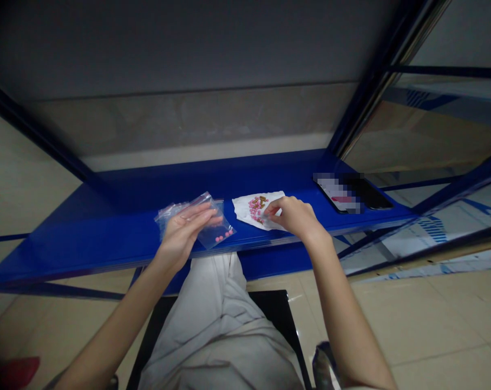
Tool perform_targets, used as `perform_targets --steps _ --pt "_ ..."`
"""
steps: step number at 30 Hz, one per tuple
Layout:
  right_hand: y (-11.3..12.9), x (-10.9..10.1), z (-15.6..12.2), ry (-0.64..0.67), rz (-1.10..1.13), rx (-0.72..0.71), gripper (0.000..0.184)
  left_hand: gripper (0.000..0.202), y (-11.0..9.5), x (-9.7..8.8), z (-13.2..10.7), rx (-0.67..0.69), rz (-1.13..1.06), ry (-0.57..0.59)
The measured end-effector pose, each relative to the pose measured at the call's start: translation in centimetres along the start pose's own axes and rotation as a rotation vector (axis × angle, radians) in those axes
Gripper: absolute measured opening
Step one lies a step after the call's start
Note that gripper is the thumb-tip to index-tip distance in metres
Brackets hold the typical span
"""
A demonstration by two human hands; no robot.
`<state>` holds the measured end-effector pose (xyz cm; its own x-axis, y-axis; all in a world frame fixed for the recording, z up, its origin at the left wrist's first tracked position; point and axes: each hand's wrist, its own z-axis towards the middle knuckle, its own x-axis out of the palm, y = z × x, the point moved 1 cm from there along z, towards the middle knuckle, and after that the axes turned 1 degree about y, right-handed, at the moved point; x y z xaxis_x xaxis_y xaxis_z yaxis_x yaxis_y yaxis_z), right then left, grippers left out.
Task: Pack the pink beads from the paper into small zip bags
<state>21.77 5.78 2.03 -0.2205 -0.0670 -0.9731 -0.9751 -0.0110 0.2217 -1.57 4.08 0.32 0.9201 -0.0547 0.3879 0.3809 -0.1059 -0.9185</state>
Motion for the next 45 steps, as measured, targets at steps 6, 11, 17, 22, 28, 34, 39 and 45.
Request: perform_targets --steps 6,11,17,22,28,34,39,45 --pt "-1.1 0.8 0.8 0.040 -0.036 0.022 0.016 0.027 0.3 -0.4 0.0 0.029 0.131 -0.037" --pt "-1.2 1.9 1.5 0.061 -0.015 -0.017 0.017 0.026 0.3 -0.1 -0.5 0.049 0.192 -0.060" --pt "-1.4 3.0 2.1 0.077 0.015 -0.048 0.019 0.027 0.8 -0.4 -0.6 0.133 0.286 -0.012" --pt "-1.4 3.3 2.3 0.048 0.039 -0.024 0.017 0.025 1.1 -0.5 -0.6 0.271 0.420 0.014" --pt "-1.5 3.5 2.5 -0.007 0.052 -0.037 0.013 0.027 0.8 -0.2 -0.9 0.370 0.576 0.017" --pt "-1.6 4.0 2.8 0.005 0.093 -0.055 0.016 0.027 0.2 0.3 -0.9 0.411 0.665 -0.003" --pt "-1.7 3.2 2.5 -0.045 0.072 -0.041 0.012 0.024 0.4 0.4 -0.8 0.477 0.722 -0.001" --pt "0.4 -0.7 -0.1 -0.261 0.365 -0.333 0.019 0.018 0.5 0.6 -1.1 0.629 0.937 0.005"
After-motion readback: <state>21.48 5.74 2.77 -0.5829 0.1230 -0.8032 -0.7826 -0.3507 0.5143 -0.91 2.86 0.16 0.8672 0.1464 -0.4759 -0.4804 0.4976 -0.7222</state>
